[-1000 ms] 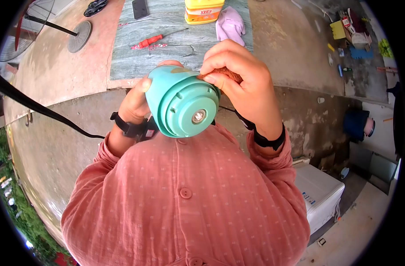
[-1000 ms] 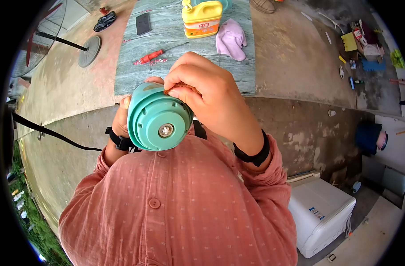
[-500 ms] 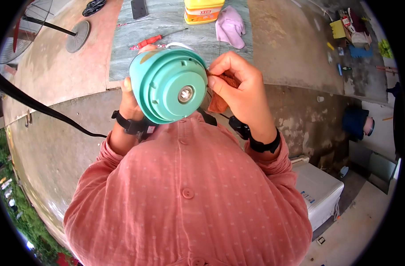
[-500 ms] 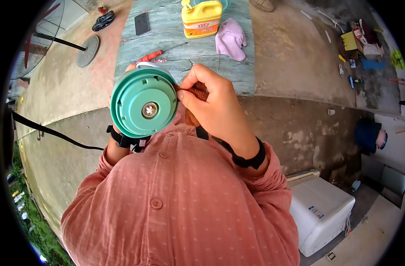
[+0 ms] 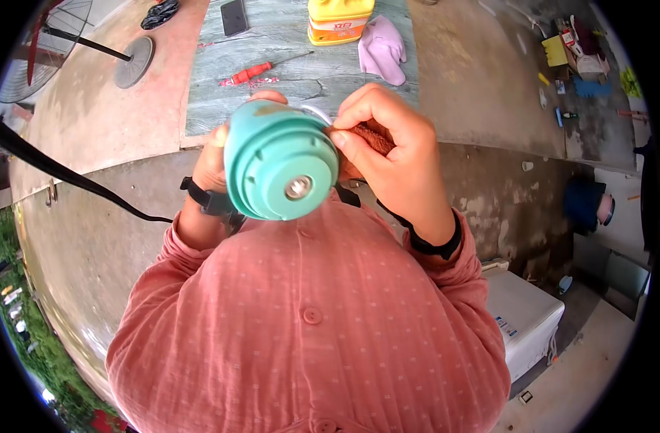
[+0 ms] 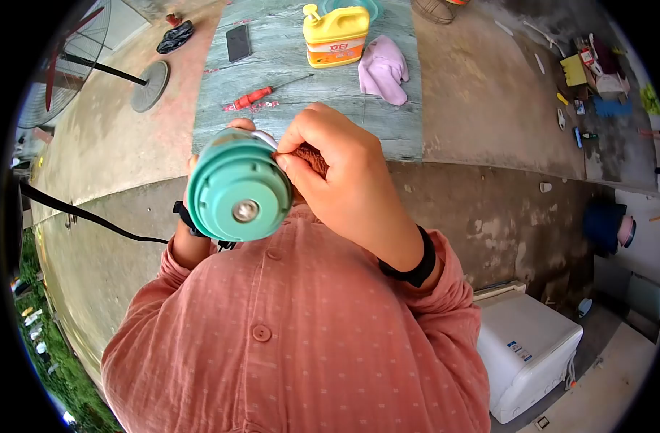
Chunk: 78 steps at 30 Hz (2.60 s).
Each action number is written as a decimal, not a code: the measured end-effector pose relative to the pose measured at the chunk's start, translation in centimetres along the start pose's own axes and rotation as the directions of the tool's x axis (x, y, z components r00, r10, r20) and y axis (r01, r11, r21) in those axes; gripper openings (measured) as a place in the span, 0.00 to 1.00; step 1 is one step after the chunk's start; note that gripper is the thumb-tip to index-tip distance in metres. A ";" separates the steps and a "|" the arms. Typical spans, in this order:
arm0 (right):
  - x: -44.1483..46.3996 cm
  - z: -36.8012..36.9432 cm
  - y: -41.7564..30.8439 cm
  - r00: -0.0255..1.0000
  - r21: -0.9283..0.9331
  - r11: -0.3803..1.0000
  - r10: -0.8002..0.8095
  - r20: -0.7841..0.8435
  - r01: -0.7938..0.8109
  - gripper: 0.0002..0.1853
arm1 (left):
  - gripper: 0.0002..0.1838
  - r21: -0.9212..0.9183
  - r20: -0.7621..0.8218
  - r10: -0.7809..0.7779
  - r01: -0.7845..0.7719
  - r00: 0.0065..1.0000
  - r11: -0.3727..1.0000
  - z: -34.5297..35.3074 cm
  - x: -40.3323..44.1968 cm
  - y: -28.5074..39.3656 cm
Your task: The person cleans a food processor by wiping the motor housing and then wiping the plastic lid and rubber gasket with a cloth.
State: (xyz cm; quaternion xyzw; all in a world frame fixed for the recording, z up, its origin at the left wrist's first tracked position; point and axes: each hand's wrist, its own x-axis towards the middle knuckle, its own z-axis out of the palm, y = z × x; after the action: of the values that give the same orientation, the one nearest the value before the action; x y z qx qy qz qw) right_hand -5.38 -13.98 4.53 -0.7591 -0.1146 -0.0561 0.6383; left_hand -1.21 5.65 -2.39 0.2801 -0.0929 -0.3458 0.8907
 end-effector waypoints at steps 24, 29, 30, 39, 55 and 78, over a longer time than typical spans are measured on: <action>-1.5 1.5 1.2 0.992 0.108 0.994 -0.008 -0.126 0.022 0.04 | 0.47 0.276 -0.165 0.352 -0.299 0.921 0.913 -1.3 0.4 0.2; -1.3 1.5 1.1 0.993 -0.057 0.998 -0.017 -0.118 0.011 0.06 | 0.29 0.488 -0.224 0.272 -0.134 0.936 0.863 -3.0 1.0 0.5; -1.2 1.4 1.0 0.991 -0.133 0.988 -0.092 -0.094 0.079 0.06 | 0.26 0.543 -0.296 0.292 -0.091 0.909 0.835 -3.0 1.3 0.7; -0.7 1.6 0.6 0.993 -0.133 0.987 -0.101 -0.060 0.092 0.10 | 0.28 0.061 -0.163 0.048 -0.038 0.986 0.997 -1.7 0.0 1.4; 2.8 0.8 0.2 0.971 0.570 0.819 0.078 -0.224 0.066 0.10 | 0.46 -0.360 -0.024 -0.201 0.179 0.979 0.916 -0.7 -0.5 -2.3; -0.2 1.5 0.0 0.987 0.182 0.980 -0.053 -0.150 0.080 0.07 | 0.30 -0.055 -0.026 0.202 -0.203 0.979 0.978 -3.5 1.1 -2.0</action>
State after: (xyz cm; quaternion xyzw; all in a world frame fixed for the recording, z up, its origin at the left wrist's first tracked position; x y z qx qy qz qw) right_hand -5.67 -12.52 4.18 -0.6852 -0.0982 -0.1211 0.7114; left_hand -0.23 5.26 -6.44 0.2472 -0.1019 -0.2529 0.9298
